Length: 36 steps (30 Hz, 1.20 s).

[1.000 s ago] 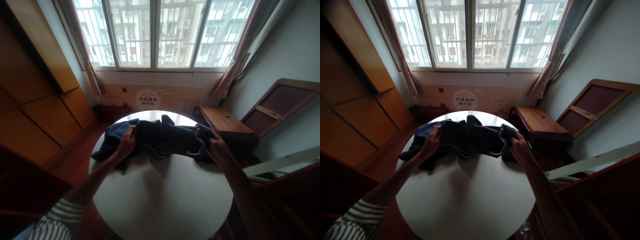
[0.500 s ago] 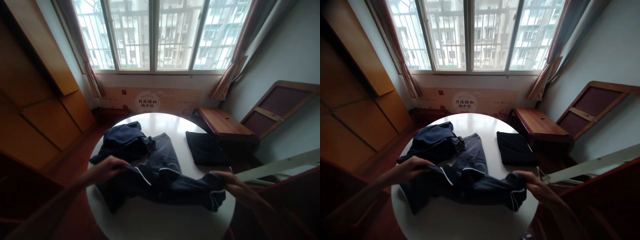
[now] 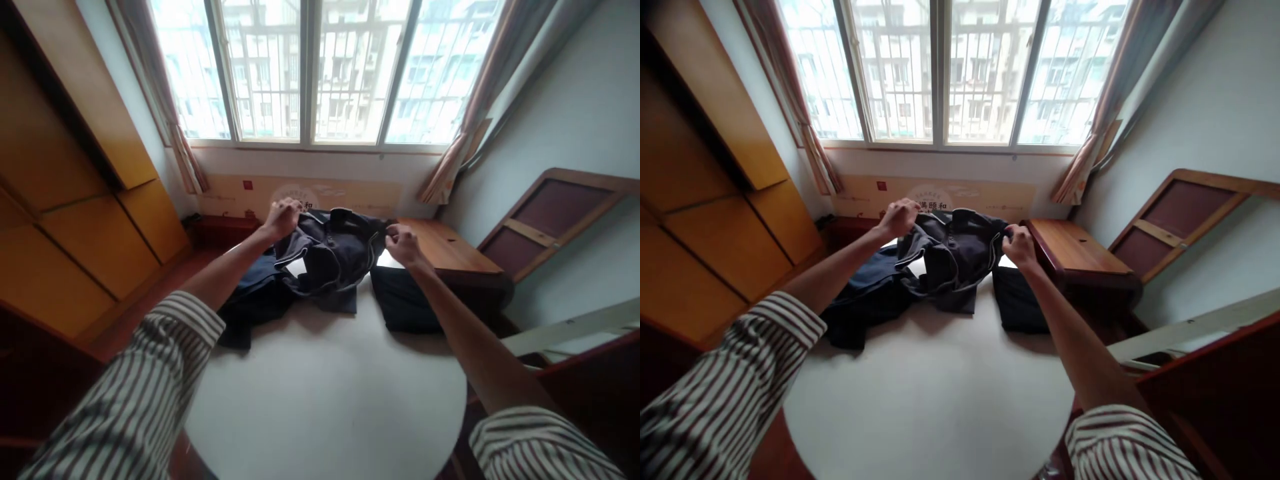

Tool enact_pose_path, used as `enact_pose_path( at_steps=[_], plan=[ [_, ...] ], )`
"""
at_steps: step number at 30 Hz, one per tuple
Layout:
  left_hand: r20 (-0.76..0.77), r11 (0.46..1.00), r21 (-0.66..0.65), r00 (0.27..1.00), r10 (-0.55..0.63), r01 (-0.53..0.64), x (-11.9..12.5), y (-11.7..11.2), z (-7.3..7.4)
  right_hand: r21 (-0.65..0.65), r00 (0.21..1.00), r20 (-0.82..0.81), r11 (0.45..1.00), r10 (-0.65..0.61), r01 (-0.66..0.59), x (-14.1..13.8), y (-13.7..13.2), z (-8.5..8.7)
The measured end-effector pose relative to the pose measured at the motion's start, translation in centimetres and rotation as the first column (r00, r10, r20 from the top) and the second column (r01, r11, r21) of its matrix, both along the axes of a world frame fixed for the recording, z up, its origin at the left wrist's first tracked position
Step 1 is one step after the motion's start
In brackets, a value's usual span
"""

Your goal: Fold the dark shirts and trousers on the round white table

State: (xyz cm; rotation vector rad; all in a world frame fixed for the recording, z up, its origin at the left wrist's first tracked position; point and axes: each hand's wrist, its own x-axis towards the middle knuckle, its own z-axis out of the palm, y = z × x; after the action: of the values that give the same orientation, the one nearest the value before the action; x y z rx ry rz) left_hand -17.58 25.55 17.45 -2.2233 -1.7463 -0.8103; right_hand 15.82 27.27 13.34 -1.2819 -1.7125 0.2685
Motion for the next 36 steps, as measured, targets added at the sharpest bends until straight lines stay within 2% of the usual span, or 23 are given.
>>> enact_pose_path(
  at_steps=[1,3,6,8,10,14,18,20,23,26,28,29,30,32,34,36],
  plan=[
    [-0.029,0.996,-0.07,0.998,-0.063,0.061,0.9,-0.6,-1.9,-0.042,0.998,0.038,0.998,0.05,-0.048,-0.8,-1.0,-1.4],
    [-0.073,0.952,-0.23,0.972,-0.224,0.202,2.6,-2.6,-6.1,-0.114,0.983,0.093,0.982,0.161,-0.151,-2.3,-3.6,-4.3],
    [-0.104,0.907,-0.337,0.947,-0.303,0.254,4.0,-5.5,-11.7,-0.163,0.954,0.126,0.954,0.272,-0.25,-4.2,-7.4,-7.5],
    [-0.134,0.899,-0.379,0.948,-0.29,0.221,4.4,-6.4,-13.9,-0.186,0.935,0.141,0.936,0.326,-0.298,-5.1,-8.9,-8.3],
    [-0.13,0.886,-0.416,0.952,-0.278,0.202,4.5,-6.5,-14.9,-0.204,0.917,0.154,0.92,0.368,-0.335,-5.8,-9.7,-8.5],
    [0.042,0.835,-0.493,0.965,-0.26,0.246,4.9,-6.1,-14.7,-0.23,0.884,0.175,0.891,0.433,-0.391,-6.8,-10.2,-7.9],
    [0.184,0.86,-0.49,0.981,-0.054,0.139,5.5,-5.9,-14.3,-0.242,0.854,0.192,0.867,0.483,-0.436,-7.3,-10.4,-7.3],
    [0.212,0.866,-0.488,0.977,-0.01,0.115,5.5,-5.7,-13.9,-0.245,0.841,0.202,0.857,0.502,-0.453,-7.1,-10.4,-7.1],
    [0.279,0.893,-0.44,0.96,0.038,0.093,4.7,-5.5,-12.7,-0.236,0.821,0.226,0.847,0.525,-0.476,-5.6,-10.5,-6.5],
    [0.436,0.95,-0.312,0.893,0.113,0.031,2.7,-6.3,-10.4,-0.097,0.833,0.264,0.872,0.487,-0.479,-2.1,-10.8,-5.9],
    [0.59,0.986,-0.149,0.794,0.149,-0.074,0.7,-7.7,-8.5,0.021,0.879,0.232,0.901,0.418,-0.434,1.2,-11.1,-5.5],
    [0.652,0.987,-0.064,0.743,0.152,-0.146,-0.3,-8.7,-7.6,0.05,0.903,0.199,0.916,0.381,-0.397,3.0,-11.3,-5.4],
    [0.689,0.976,0.007,0.709,0.154,-0.219,-1.2,-9.9,-6.9,0.05,0.919,0.176,0.929,0.353,-0.367,4.7,-11.4,-5.4],
    [0.685,0.946,0.063,0.704,0.19,-0.317,-2.8,-12.6,-6.1,-0.016,0.922,0.18,0.938,0.342,-0.345,7.8,-11.8,-5.8],
    [0.637,0.951,0.006,0.735,0.235,-0.309,-3.9,-15.2,-6.2,-0.114,0.901,0.224,0.928,0.372,-0.355,9.8,-12.6,-6.7],
    [0.604,0.965,-0.182,0.752,0.263,-0.191,-4.8,-17.6,-7.0,-0.177,0.883,0.271,0.922,0.383,-0.345,10.7,-14.0,-7.8]
  ],
)
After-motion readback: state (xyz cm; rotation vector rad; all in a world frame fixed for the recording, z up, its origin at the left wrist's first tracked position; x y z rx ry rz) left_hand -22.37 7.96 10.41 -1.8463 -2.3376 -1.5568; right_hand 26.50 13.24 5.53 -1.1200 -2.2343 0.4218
